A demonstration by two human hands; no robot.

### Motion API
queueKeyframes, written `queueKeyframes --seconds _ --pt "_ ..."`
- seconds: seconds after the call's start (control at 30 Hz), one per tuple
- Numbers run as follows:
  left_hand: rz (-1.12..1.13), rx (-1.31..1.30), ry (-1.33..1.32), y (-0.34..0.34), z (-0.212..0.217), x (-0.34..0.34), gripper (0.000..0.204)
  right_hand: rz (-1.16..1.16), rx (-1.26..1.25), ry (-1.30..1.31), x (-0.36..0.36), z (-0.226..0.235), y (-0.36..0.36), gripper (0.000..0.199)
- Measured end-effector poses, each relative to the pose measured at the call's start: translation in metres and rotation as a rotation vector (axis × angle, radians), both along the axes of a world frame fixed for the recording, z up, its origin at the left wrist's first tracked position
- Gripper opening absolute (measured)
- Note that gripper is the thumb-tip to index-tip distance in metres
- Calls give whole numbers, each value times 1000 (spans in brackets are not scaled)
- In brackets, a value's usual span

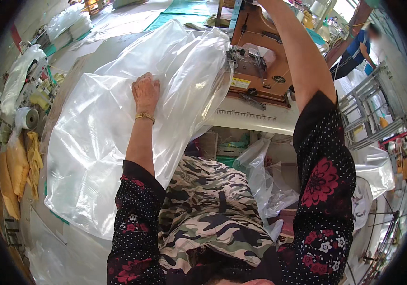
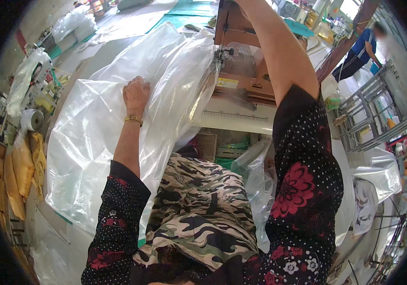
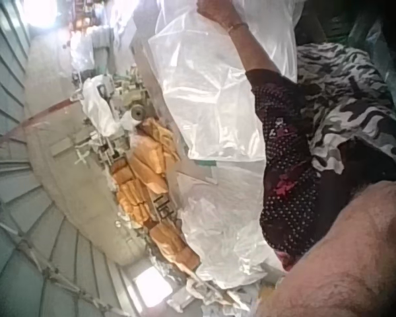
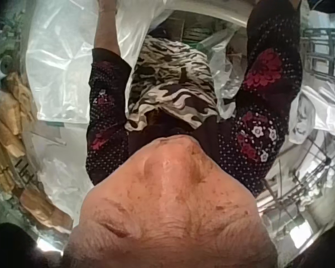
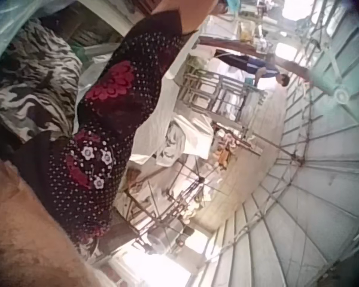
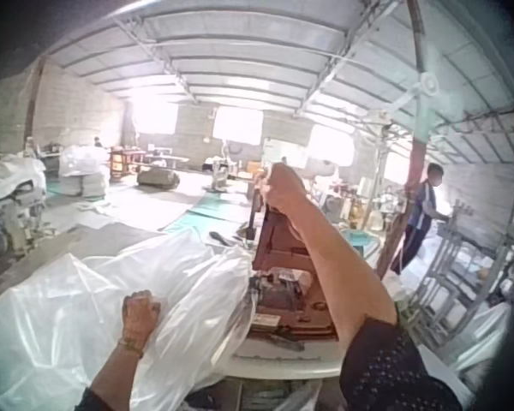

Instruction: The person sews large clear plastic sheets together using an industrial sewing machine, aligning the sheets by hand as they feed into the machine.

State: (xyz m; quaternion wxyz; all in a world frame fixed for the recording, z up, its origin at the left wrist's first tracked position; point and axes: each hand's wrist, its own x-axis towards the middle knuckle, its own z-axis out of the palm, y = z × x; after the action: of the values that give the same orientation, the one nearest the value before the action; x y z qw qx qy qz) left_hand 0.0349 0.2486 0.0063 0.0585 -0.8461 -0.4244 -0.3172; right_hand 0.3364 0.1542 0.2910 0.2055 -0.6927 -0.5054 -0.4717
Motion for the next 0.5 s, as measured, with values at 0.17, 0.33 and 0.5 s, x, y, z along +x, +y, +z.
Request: queueKeyframes --seconds 0.17,0.33,0.5 --pt "-147 -14 -58 -12 13 44 25 -453 -695 -426 136 31 24 16" --pt "-36 -6 -67 4 -6 -4 21 -208 -310 -70 49 0 42 12" --pt "3 -13 -12 8 -8 -11 21 -164 -330 -583 8 4 -9 10"
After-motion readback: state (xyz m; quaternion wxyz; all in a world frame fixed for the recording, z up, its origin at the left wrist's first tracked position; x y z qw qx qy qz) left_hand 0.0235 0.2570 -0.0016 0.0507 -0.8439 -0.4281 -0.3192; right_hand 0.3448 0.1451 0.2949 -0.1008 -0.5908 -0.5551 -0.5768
